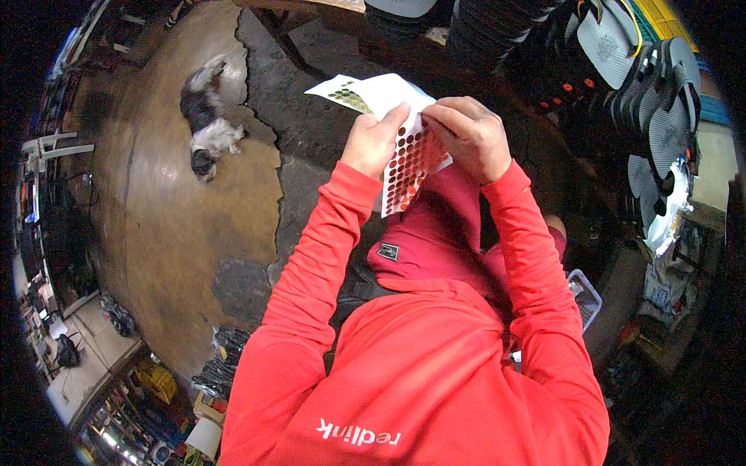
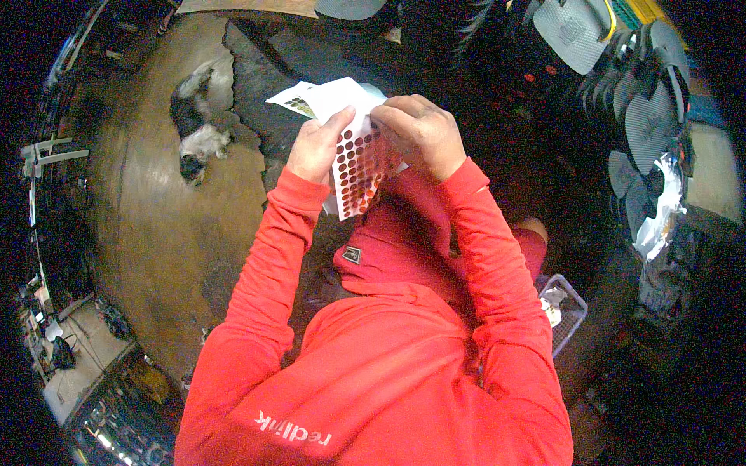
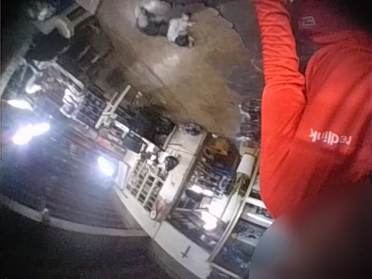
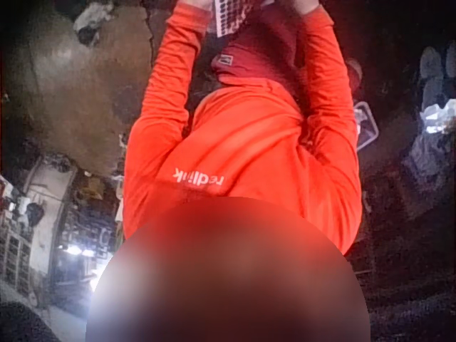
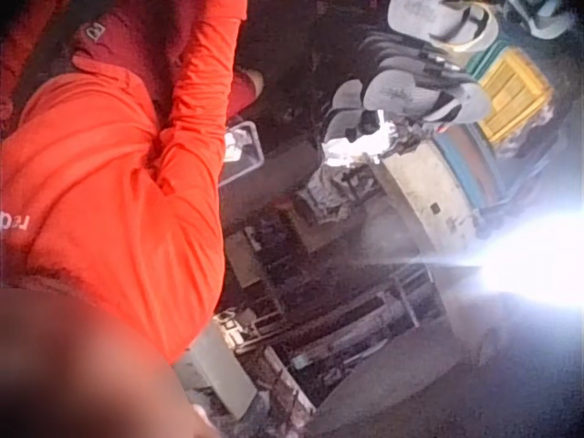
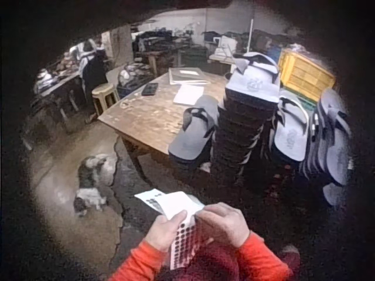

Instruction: The person picks up flip-flops from a table, then sits on the floor and applies small round stickers to the soles of several flip-flops one by one. The person handles multiple flip-flops and sticker sheets, placing stickers in a pattern on each sole.

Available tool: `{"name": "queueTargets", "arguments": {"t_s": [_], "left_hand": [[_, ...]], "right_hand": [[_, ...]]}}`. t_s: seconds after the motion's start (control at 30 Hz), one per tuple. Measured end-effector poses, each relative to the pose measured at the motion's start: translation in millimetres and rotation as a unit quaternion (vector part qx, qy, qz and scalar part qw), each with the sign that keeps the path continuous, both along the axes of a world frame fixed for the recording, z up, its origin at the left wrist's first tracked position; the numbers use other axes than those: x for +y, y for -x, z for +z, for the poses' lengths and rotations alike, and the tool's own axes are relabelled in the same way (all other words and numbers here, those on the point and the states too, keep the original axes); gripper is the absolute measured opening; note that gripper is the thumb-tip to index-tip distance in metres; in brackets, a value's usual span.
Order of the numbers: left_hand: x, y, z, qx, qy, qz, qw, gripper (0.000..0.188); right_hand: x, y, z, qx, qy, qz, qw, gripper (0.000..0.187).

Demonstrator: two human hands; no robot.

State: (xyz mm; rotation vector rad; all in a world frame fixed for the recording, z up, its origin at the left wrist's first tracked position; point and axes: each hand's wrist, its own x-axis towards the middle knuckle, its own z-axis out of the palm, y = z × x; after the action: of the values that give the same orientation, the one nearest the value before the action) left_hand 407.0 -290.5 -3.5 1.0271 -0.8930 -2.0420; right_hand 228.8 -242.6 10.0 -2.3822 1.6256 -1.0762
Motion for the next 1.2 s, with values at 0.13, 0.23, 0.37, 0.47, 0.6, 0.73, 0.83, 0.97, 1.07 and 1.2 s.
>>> {"name": "queueTargets", "arguments": {"t_s": [0.13,0.23,0.37,0.47,0.6,0.73,0.83,0.97,1.07,1.2], "left_hand": [[0,-1,-3,0.001,-0.005,0.019,1.000,0.023],[1,-4,-3,-0.011,-0.025,0.023,0.999,0.025],[6,-5,-3,-0.013,-0.014,0.038,0.999,0.026],[8,-9,-5,-0.014,-0.021,0.036,0.999,0.026],[10,-12,-10,-0.021,-0.049,0.032,0.998,0.026],[12,-14,-12,-0.013,-0.043,0.038,0.998,0.026],[14,-17,-11,-0.002,-0.042,0.029,0.999,0.027],[15,-22,-9,0.001,-0.029,0.028,0.999,0.030],[11,-25,-10,0.025,-0.025,0.021,0.999,0.032],[0,-23,-11,-0.054,-0.033,-0.046,0.997,0.042]], "right_hand": [[-5,-2,-6,-0.155,-0.021,-0.096,0.983,0.013],[-17,2,-15,-0.434,-0.071,-0.243,0.865,0.017],[-31,9,-29,-0.492,-0.021,-0.258,0.832,0.017],[-33,8,-35,-0.457,0.002,-0.271,0.847,0.017],[-37,-2,-35,-0.490,0.042,-0.271,0.827,0.016],[-48,-6,-29,-0.472,0.060,-0.380,0.793,0.018],[-48,-2,-23,-0.506,0.005,-0.461,0.729,0.029],[-23,-4,-15,-0.476,-0.040,-0.297,0.826,0.024],[6,-18,-9,-0.164,-0.009,-0.059,0.985,0.028],[24,-33,1,-0.030,-0.031,0.021,0.999,0.031]]}}
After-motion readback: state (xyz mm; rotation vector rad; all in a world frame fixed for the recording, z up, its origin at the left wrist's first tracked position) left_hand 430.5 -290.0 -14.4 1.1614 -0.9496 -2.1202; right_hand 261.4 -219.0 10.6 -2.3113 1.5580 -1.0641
